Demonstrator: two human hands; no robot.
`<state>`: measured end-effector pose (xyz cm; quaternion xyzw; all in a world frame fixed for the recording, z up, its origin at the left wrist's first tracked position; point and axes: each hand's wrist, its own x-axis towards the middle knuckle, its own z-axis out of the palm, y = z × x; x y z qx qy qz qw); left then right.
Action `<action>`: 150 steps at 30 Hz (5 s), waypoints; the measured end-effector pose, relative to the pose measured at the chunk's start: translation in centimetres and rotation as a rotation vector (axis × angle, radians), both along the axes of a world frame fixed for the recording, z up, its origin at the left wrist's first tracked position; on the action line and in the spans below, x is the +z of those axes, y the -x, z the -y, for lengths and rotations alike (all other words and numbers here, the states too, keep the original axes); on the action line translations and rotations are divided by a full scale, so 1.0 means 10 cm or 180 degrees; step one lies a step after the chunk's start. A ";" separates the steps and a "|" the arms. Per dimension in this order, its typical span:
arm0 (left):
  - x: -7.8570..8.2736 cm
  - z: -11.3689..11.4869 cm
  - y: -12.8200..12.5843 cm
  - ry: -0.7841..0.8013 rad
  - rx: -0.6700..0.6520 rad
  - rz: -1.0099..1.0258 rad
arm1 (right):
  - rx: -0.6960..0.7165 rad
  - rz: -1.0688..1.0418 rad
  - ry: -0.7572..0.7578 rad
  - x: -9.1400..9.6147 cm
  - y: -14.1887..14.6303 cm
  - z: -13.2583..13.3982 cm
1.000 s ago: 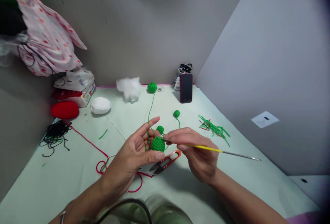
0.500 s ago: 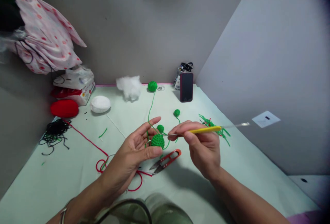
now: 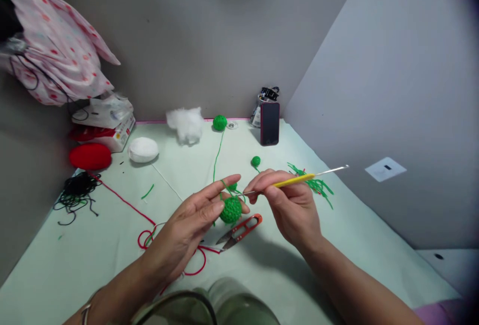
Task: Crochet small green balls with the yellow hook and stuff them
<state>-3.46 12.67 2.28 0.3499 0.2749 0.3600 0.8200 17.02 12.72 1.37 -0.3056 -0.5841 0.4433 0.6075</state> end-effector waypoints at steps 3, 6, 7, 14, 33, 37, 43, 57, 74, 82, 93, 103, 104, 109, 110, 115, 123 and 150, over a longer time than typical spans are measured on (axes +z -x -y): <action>0.01 -0.02 0.01 0.0128 -0.0051 0.0054 | 0.0027 -0.0127 0.0160 0.04 -0.03 -0.02; 0.02 -0.05 0.01 0.0101 -0.0107 0.0101 | 0.0122 -0.0388 0.0447 0.10 -0.04 -0.03; 0.02 -0.06 0.01 0.0052 -0.0099 0.0073 | 0.0157 -0.0464 0.0552 0.11 -0.05 -0.04; -0.07 -0.04 0.00 -0.0753 0.0197 -0.0755 | 0.0157 0.0147 -0.0088 0.09 0.01 0.02; -0.05 -0.01 -0.06 -0.0600 0.0424 -0.0683 | 0.0194 0.0012 0.0066 -0.04 0.06 -0.01; -0.07 -0.01 -0.07 -0.0618 0.0309 -0.0411 | -0.0353 0.0515 -0.0462 0.00 0.08 0.03; -0.02 -0.01 -0.06 -0.0085 0.0140 -0.0133 | -0.0589 0.0538 -0.0300 0.03 0.07 0.02; -0.06 -0.05 -0.06 -0.0028 0.0248 -0.0116 | -0.0571 0.0047 -0.0191 0.03 0.00 0.02; 0.00 -0.04 -0.06 -0.0020 0.0203 -0.0097 | -0.0444 0.0299 -0.0192 0.05 0.04 0.03; 0.02 -0.05 -0.07 -0.0073 0.0243 -0.0183 | -0.0567 0.0553 -0.0351 0.08 0.04 0.04; -0.01 -0.01 -0.07 -0.0098 0.0195 -0.0352 | -0.0817 0.1011 -0.1053 0.02 0.07 0.06; -0.07 -0.03 -0.06 -0.0229 0.0395 -0.0476 | -0.0145 0.0808 -0.0690 0.01 0.07 0.07; -0.07 -0.04 -0.06 -0.0268 0.0390 -0.0460 | -0.0100 0.0832 -0.0711 0.02 0.07 0.07; -0.07 -0.06 -0.05 -0.0478 0.0238 -0.0442 | -0.0083 0.1023 -0.0749 0.07 0.08 0.07; -0.07 -0.07 -0.05 -0.0539 0.0259 -0.0501 | -0.0111 0.1049 -0.0745 0.07 0.09 0.07; -0.05 -0.07 -0.05 -0.0890 0.0806 -0.1131 | -0.0273 0.0555 -0.0293 -0.03 0.11 0.04; -0.02 -0.09 -0.05 -0.1109 0.1114 -0.1418 | 0.0343 -0.0915 0.1405 -0.13 0.24 -0.08; -0.11 -0.12 -0.06 -0.1233 0.1040 -0.1696 | 0.0743 -0.0267 0.0443 -0.14 0.12 -0.10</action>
